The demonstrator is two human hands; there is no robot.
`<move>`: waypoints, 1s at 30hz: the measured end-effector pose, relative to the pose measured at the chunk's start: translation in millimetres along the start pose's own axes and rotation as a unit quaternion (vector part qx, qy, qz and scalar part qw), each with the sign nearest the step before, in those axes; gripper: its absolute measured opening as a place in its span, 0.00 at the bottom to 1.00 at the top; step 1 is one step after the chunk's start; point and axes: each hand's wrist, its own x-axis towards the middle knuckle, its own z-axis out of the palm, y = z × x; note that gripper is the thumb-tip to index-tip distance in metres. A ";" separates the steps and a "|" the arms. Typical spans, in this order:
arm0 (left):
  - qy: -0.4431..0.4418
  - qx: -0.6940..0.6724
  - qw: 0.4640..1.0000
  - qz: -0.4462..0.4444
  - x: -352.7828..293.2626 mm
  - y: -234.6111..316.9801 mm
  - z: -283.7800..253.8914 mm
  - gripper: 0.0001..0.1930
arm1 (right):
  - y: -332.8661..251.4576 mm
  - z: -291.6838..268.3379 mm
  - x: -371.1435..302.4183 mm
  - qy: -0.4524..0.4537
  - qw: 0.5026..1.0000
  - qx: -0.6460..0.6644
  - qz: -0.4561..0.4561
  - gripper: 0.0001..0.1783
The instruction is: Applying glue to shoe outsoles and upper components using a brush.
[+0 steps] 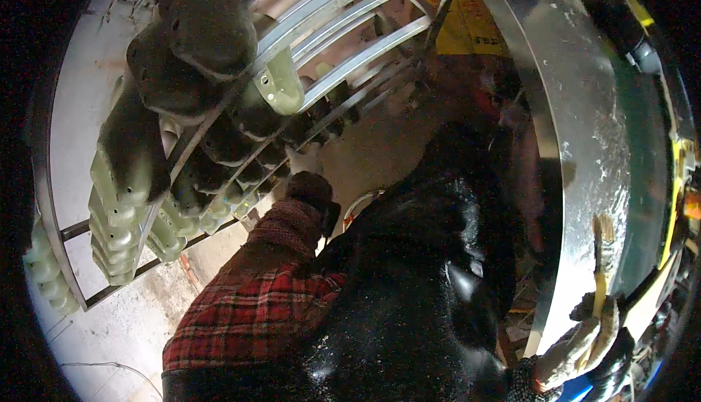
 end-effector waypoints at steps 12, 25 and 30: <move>-0.351 0.140 0.923 0.070 31.3 21.6 115.3 0.40 | 23.0 70.7 13.7 -0.114 0.984 0.128 -0.058 0.21; -0.220 0.114 0.915 0.318 133.5 230.9 310.7 0.40 | 40.0 57.7 17.6 -0.304 0.919 0.095 0.232 0.14; -0.271 0.072 0.903 0.325 177.1 342.8 366.5 0.42 | 38.8 69.0 31.1 -0.326 0.913 0.085 0.229 0.11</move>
